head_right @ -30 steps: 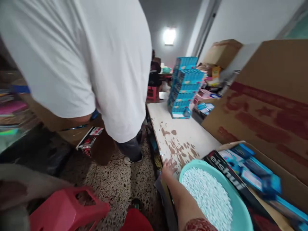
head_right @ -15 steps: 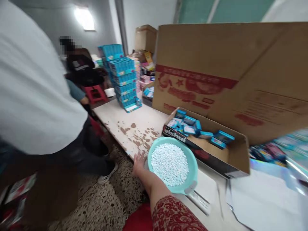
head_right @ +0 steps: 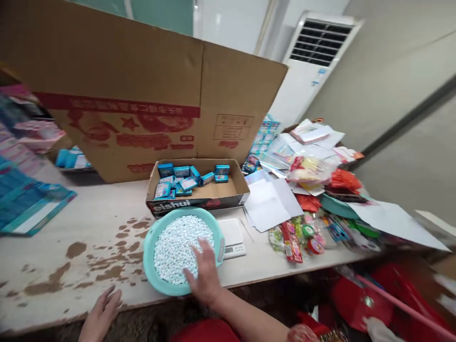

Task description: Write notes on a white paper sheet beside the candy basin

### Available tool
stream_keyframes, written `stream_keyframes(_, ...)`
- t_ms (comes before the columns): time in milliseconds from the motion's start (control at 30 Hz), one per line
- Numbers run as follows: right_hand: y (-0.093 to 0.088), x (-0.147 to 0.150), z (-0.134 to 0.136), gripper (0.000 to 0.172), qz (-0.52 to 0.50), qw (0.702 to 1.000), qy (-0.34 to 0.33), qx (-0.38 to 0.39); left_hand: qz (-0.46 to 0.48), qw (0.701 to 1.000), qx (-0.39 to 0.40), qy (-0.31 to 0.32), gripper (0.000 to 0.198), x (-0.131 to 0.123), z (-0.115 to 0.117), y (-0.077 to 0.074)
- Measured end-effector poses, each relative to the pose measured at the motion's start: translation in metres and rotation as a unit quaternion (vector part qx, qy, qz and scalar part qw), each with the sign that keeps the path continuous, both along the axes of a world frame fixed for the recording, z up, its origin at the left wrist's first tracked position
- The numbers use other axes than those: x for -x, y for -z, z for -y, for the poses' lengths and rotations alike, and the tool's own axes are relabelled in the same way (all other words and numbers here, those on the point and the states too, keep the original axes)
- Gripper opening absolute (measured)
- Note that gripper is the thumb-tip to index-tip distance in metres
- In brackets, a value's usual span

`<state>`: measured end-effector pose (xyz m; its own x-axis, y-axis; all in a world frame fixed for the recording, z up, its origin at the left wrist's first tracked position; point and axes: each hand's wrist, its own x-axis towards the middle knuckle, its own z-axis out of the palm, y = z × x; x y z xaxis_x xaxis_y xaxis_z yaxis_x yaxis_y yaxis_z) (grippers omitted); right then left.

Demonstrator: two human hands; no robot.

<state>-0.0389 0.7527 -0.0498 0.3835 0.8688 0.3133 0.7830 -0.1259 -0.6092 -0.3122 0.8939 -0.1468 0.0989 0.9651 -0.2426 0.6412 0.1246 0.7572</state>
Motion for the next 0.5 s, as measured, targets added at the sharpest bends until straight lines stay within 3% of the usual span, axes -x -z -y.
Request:
stream_keyframes(33, 0.007, -0.011, 0.006, 0.055, -0.025, 0.993, 0.115, 0.006, 0.067, 0.997, 0.044, 0.001, 0.054, -0.022, -0.021, -0.006)
stream_keyframes(100, 0.025, -0.023, 0.009, 0.068, -0.133, 0.946, 0.294, 0.038, 0.150, 0.980, 0.128, -0.001, 0.065, -0.067, -0.057, -0.024)
stream_keyframes(167, 0.042, -0.023, 0.004, 0.080, -0.259, 0.887, 0.380, 0.048, 0.167, 0.970, 0.176, 0.011, 0.062, -0.105, -0.084, -0.042)
stream_keyframes(233, 0.051, -0.019, -0.004, 0.085, -0.329, 0.846, 0.418, 0.020, 0.163, 0.963, 0.213, 0.007, 0.050, -0.128, -0.102, -0.052)
stream_keyframes(300, 0.050, -0.015, -0.011, 0.084, -0.343, 0.830, 0.440, -0.023, 0.179, 0.955, 0.238, -0.011, 0.040, -0.135, -0.110, -0.054)
stream_keyframes(400, 0.034, -0.010, -0.015, 0.074, -0.370, 0.826, 0.423, -0.051, 0.232, 0.936, 0.265, -0.024, 0.032, -0.122, -0.107, -0.051)
stream_keyframes(500, 0.024, 0.002, -0.024, 0.074, -0.401, 0.820, 0.407, -0.047, 0.262, 0.919, 0.293, -0.038, 0.025, -0.090, -0.103, -0.051)
